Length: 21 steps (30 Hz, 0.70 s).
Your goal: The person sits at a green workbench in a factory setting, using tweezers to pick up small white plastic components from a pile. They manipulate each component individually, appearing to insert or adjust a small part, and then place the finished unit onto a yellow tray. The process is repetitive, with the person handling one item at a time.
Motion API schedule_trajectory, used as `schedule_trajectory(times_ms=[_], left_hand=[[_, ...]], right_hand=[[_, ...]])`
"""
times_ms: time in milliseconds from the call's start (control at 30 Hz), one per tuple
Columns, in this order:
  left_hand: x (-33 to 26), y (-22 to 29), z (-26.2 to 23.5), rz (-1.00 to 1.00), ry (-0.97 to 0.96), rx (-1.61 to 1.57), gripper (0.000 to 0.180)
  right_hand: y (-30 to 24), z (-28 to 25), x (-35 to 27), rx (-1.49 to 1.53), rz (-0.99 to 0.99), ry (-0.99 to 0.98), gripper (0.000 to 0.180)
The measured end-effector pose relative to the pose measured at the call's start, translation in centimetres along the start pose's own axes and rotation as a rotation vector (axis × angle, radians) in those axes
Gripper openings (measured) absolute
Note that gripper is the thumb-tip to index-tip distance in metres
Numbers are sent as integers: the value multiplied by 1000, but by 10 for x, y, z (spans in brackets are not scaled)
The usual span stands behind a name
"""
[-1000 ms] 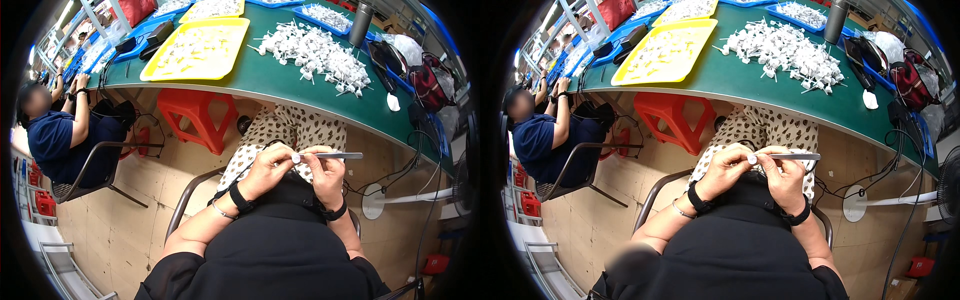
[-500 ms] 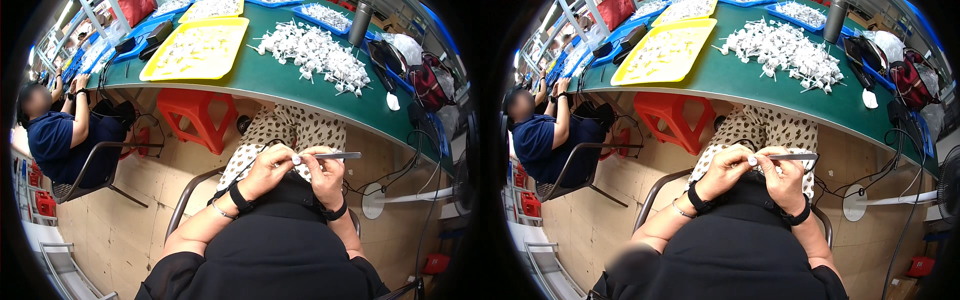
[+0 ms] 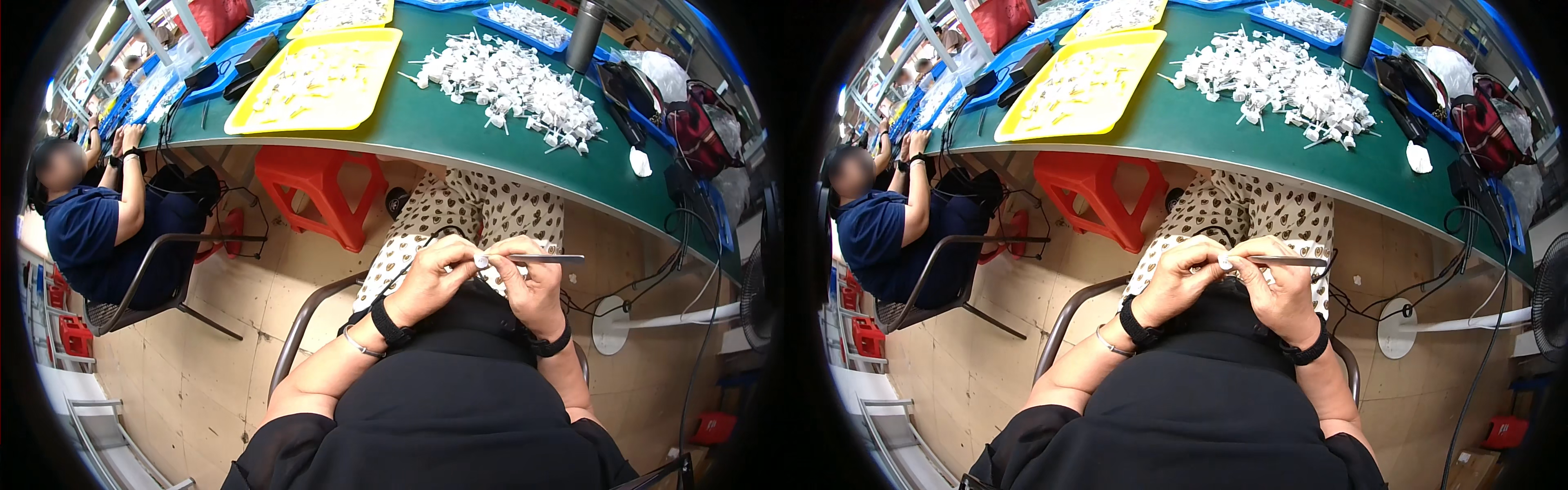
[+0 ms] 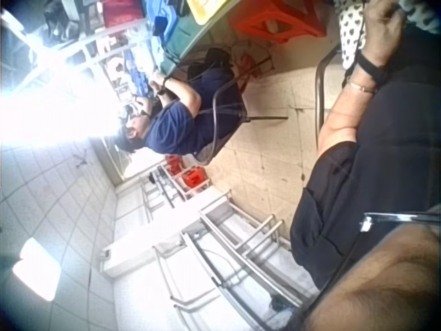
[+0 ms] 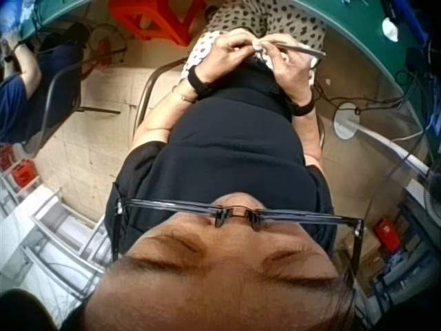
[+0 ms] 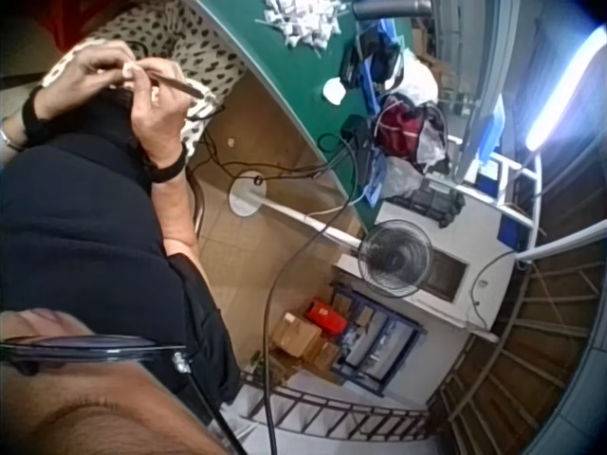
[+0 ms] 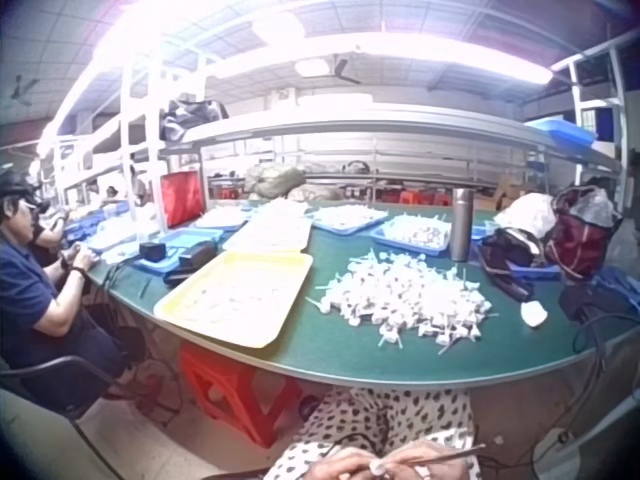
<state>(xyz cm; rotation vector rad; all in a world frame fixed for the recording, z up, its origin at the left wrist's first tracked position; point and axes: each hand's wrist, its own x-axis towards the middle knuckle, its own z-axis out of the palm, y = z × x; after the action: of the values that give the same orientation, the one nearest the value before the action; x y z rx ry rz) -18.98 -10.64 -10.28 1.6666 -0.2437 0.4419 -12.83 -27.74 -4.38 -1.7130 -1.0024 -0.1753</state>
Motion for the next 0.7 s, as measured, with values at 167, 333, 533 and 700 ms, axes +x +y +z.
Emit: schedule_trajectory(times_ms=[167,333,533,700], left_hand=[[1,0,1,3,40,-36,9],[3,1,0,32,36,-18,10],[2,-1,1,27,34,-24,11],[0,-4,1,65,57,69,12]], right_hand=[[3,8,-6,151,93,75,6],[2,9,-7,189,138,94,6],[4,10,-8,174,151,99,5],[-5,11,-5,-16,32,84,6]])
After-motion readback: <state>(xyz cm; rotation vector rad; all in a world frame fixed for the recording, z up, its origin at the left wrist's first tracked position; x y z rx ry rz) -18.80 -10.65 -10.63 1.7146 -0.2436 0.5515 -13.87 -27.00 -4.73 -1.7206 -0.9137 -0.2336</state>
